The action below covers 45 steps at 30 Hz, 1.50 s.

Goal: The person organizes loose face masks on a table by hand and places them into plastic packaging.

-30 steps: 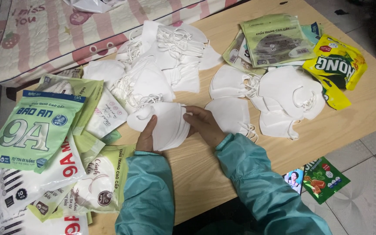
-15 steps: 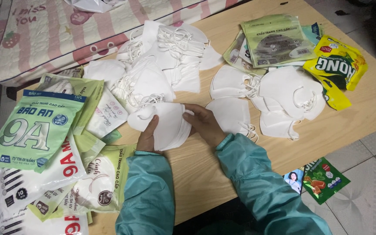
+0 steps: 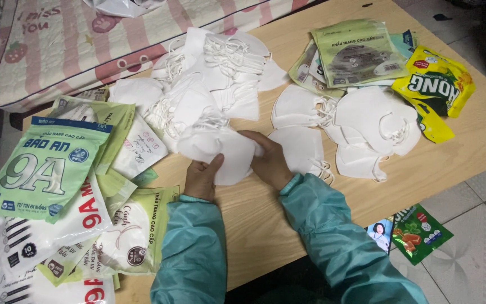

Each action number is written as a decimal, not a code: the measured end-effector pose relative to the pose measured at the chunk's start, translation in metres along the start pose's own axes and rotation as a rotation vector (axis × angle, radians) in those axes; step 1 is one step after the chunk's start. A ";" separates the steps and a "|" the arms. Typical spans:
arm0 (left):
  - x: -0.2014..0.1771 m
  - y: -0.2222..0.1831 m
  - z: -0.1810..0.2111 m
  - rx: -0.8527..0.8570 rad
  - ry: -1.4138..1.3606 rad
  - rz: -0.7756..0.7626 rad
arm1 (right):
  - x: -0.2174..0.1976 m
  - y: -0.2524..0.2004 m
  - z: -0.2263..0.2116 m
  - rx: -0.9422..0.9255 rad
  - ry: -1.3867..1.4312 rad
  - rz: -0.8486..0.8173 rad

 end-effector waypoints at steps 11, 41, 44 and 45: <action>0.040 -0.041 0.020 0.060 0.295 -0.127 | -0.057 0.007 0.004 -0.525 -0.301 0.742; 0.022 -0.048 0.075 0.519 0.456 -0.084 | 0.017 0.011 0.041 0.031 -0.032 -0.080; 0.036 -0.050 0.074 0.577 0.585 -0.211 | 0.015 0.006 0.019 -0.012 -0.394 -0.130; 0.039 -0.051 0.074 0.518 0.590 -0.182 | 0.014 0.000 0.007 -0.064 -0.439 -0.175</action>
Point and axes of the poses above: each hand's wrist, its own y-axis towards the middle knuckle, its own x-axis out of the palm, z = x × y, the point moved 3 cm from there along y, towards the middle knuckle, and after that the axes turned 11 degrees about -y, right-handed, at the moved point
